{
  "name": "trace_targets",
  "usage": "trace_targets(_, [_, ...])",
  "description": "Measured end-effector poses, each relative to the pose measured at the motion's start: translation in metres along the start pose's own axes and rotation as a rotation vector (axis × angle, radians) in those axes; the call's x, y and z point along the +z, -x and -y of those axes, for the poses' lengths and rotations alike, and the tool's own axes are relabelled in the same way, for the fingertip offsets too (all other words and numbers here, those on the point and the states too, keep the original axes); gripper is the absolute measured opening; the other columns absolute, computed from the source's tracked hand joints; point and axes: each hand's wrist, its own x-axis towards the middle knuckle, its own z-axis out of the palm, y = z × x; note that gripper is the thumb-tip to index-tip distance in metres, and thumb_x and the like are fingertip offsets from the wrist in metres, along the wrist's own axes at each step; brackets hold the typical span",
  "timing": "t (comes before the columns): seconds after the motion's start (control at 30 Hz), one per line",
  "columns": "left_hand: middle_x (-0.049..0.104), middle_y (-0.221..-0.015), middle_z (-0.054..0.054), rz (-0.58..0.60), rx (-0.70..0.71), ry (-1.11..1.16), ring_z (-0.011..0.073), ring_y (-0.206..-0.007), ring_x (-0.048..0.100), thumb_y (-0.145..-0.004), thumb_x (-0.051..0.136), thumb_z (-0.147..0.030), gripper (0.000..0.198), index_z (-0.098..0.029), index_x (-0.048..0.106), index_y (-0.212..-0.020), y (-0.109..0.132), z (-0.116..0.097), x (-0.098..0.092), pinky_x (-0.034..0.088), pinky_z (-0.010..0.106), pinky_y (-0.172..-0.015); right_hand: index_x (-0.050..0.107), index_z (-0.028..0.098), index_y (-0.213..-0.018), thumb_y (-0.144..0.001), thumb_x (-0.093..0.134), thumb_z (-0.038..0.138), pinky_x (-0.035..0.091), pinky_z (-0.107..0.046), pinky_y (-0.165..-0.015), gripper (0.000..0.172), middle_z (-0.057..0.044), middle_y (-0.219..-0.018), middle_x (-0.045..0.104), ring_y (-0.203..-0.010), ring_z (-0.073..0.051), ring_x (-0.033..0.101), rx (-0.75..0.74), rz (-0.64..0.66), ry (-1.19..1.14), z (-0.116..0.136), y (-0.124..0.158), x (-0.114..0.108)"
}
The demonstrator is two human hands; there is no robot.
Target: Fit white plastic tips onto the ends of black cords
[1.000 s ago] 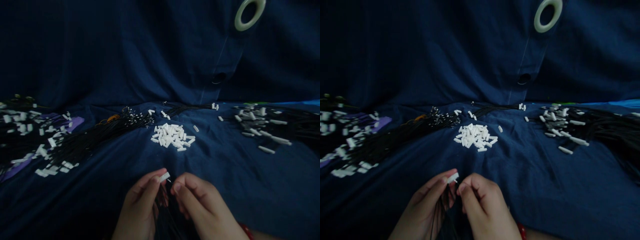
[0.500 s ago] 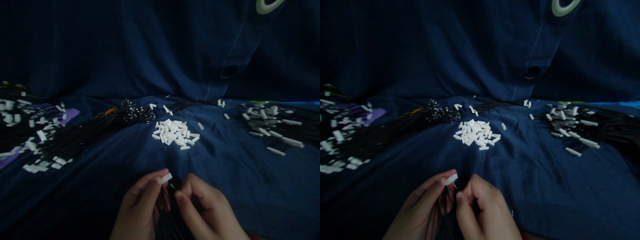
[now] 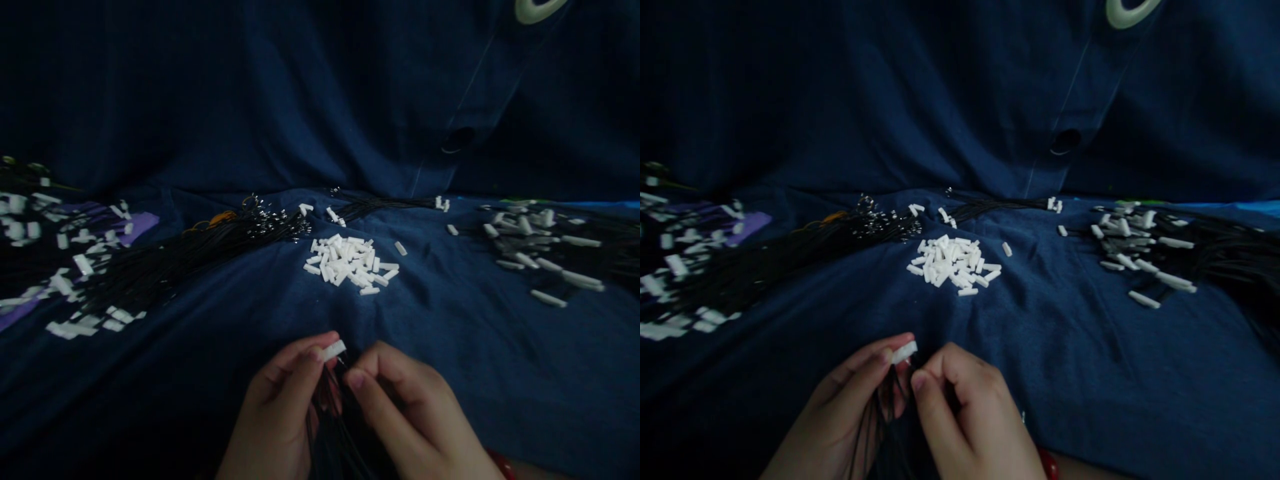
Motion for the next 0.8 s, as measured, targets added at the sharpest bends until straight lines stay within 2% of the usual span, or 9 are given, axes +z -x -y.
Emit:
trace_targets(0.2, [0.066,-0.066,0.003,0.04,-0.008,-0.019,0.01,-0.057,0.058,-0.065,0.068,-0.026,0.019,-0.014,0.07,-0.079,-0.0035,-0.0004,-0.0001,0.046,0.017,-0.054,0.051,0.016,-0.068,-0.09,0.039,0.025,0.04,-0.016,-0.058,0.026,0.001,-0.066,0.057,-0.062,-0.007,0.052,0.045,-0.002,-0.076,0.0005,-0.0021,-0.0003])
trace_targets(0.4, [0.067,-0.07,0.005,0.009,0.023,0.005,0.0109,-0.06,0.059,-0.064,0.068,-0.025,0.018,-0.014,0.07,-0.078,-0.0026,-0.0012,0.0003,0.047,0.018,-0.057,0.053,0.016,-0.071,-0.087,0.04,0.022,0.041,-0.016,-0.057,0.022,0.001,-0.066,0.057,-0.061,-0.008,0.053,0.035,0.035,-0.061,-0.0004,-0.0011,-0.0011])
trace_targets(0.6, [0.066,-0.067,0.005,0.026,0.017,0.001,0.0104,-0.057,0.058,-0.063,0.069,-0.023,0.018,-0.013,0.07,-0.078,-0.0031,-0.0012,0.0025,0.045,0.018,-0.055,0.05,0.016,-0.069,-0.084,0.044,0.023,0.04,-0.017,-0.052,0.019,0.0,-0.063,0.057,-0.057,-0.009,0.05,0.065,-0.018,-0.058,-0.0047,0.0015,0.0003])
trace_targets(0.8, [0.066,-0.068,0.004,0.007,0.032,-0.014,0.0099,-0.057,0.057,-0.064,0.068,-0.025,0.018,-0.014,0.07,-0.078,-0.0023,-0.0002,0.0017,0.045,0.018,-0.056,0.051,0.016,-0.07,-0.086,0.044,0.025,0.04,-0.019,-0.053,0.019,-0.001,-0.065,0.057,-0.059,-0.01,0.051,0.098,0.01,-0.03,-0.0088,-0.0016,-0.0005])
